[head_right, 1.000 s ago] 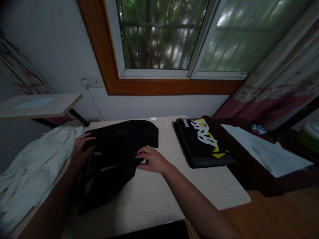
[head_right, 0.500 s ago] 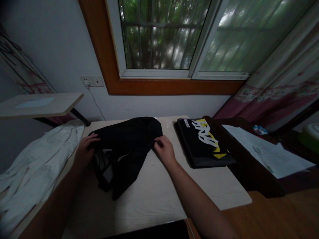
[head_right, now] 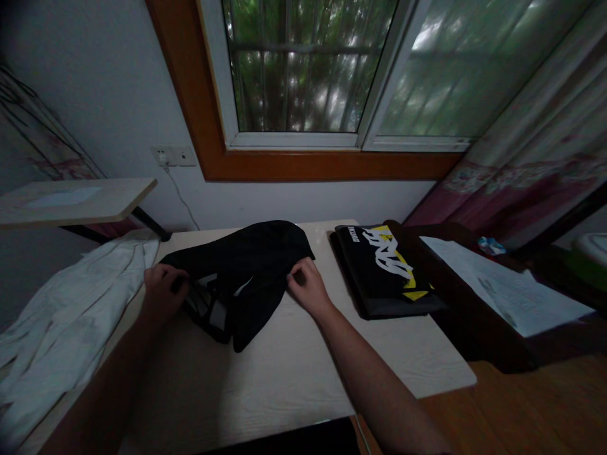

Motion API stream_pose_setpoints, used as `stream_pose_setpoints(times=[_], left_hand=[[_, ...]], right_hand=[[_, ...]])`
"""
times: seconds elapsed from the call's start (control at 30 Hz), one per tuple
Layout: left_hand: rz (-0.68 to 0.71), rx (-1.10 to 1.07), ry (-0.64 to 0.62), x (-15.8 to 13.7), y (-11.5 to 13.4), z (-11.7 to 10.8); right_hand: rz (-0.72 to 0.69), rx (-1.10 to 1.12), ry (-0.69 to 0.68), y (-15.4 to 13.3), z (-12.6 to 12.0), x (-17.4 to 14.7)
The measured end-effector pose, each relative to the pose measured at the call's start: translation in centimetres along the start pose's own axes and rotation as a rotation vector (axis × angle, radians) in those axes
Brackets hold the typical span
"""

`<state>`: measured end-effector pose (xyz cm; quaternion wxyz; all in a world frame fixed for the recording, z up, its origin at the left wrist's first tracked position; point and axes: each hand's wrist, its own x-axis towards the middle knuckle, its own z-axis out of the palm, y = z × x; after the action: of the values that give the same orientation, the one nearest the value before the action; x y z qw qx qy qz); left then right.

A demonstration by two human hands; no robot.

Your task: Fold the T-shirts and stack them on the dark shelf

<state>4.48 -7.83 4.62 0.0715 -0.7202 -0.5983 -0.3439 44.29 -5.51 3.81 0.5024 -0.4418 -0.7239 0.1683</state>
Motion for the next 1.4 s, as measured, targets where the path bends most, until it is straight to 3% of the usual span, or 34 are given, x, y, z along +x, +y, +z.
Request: stream_pose_setpoints(times=[0.1,0.2,0.37,0.53,0.7,0.83,1.03,1.13,1.27,1.4], left_hand=[[0.117,-0.032,-0.2,-0.1,1.2,-0.6],[0.224,-0.119,-0.366,-0.3,2.8,-0.9],[0.287,-0.205,-0.511,-0.6,4.8,-1.0],[0.375,-0.196,-0.603,-0.9,6.0,-0.8],[0.381,-0.117,-0.57,-1.1,6.4,0.2],[0.329,-0.104,-0.532,-1.0,5.8,0.7],[-0.018,-0.112,-0.271,-0.8,3.7,0.8],[-0.182,-0.154,-0.107,-0.7,2.8,0.8],[-0.315,-0.189,0.015,-0.5,2.9,0.4],[-0.339,-0.267,-0.024,-0.7,3.5,-0.3]], right_hand=[[-0.16,0.009,-0.279,-0.9,0.1,-0.2],[-0.223,-0.028,-0.427,-1.0,0.2,-0.3],[-0.231,-0.122,-0.496,-0.7,0.8,-0.3],[-0.173,-0.234,-0.412,-0.5,1.0,-0.3],[-0.136,-0.231,-0.346,-0.2,1.0,-0.2],[0.018,-0.091,-0.211,0.4,0.8,-0.1],[0.43,0.418,0.093,1.6,-0.1,0.1],[0.536,0.666,0.227,1.4,-0.5,0.3],[0.556,0.764,0.229,0.4,-1.0,0.6],[0.581,0.76,0.223,0.1,-2.0,0.8]])
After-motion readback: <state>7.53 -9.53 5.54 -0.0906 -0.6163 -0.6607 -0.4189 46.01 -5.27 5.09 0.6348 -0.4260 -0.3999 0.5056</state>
